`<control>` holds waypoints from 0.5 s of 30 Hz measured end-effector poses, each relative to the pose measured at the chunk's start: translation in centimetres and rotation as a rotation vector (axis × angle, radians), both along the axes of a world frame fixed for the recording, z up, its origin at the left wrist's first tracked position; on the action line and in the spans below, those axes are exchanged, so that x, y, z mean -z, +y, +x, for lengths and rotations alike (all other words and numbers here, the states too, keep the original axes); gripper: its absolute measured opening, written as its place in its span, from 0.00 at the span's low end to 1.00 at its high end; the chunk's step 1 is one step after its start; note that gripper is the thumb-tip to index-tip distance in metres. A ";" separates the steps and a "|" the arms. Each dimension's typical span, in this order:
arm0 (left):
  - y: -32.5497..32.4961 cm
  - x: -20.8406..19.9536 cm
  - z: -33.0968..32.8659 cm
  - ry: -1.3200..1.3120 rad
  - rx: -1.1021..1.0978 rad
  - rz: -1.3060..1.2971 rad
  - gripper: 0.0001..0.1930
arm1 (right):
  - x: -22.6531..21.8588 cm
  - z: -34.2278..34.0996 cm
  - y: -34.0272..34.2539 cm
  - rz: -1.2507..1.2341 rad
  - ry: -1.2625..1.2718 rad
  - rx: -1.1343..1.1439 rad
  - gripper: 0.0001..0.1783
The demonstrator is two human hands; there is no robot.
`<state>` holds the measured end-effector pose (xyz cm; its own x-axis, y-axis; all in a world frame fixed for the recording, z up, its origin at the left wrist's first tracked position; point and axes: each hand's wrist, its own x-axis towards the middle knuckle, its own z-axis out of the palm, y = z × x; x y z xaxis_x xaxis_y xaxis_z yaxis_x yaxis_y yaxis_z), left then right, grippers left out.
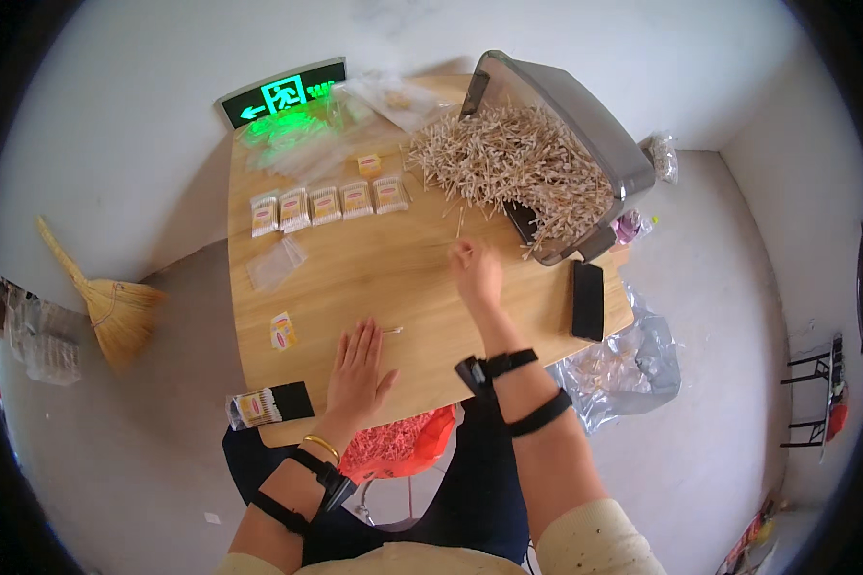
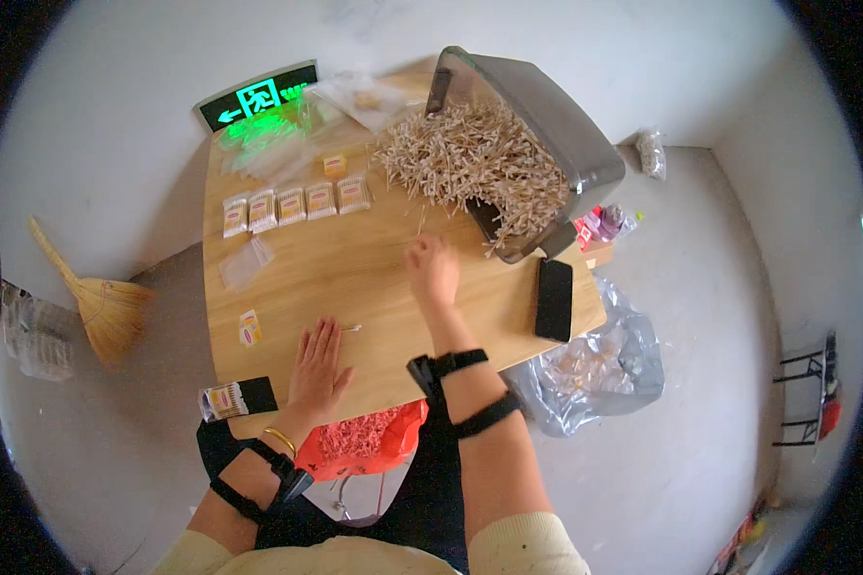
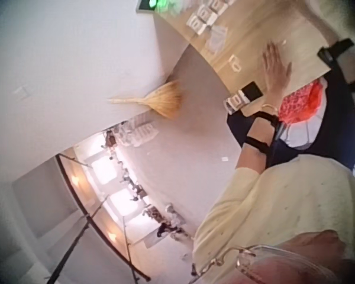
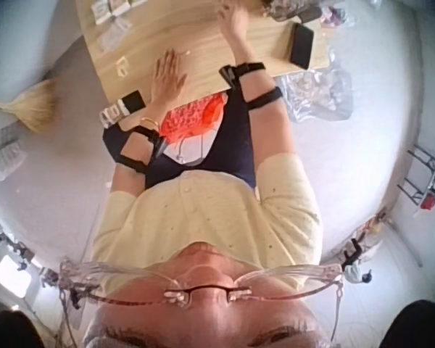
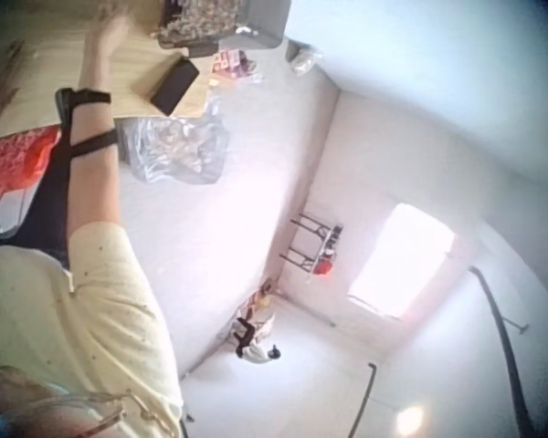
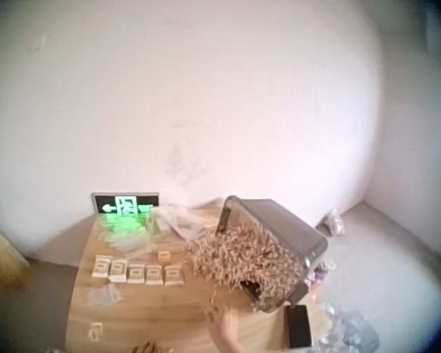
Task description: The recorder aligns cotton swabs on a table and places them into small plastic bags.
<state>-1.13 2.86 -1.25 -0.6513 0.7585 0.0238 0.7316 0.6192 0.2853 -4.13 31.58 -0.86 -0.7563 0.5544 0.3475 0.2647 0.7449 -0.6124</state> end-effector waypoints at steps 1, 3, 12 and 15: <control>-0.2 -0.1 0.0 0.009 0.003 0.016 0.40 | -0.1 -1.3 1.1 0.000 0.000 -0.009 0.09; 0.0 -0.3 0.0 0.014 0.004 0.043 0.39 | -0.1 -3.4 3.0 -0.087 -0.099 0.116 0.09; -0.4 -0.4 0.1 0.015 0.001 0.083 0.37 | -0.4 -4.5 2.9 0.033 -0.389 0.161 0.07; -0.4 -0.3 0.1 -0.005 -0.003 0.068 0.37 | 0.5 -1.6 2.3 0.206 -0.308 0.123 0.06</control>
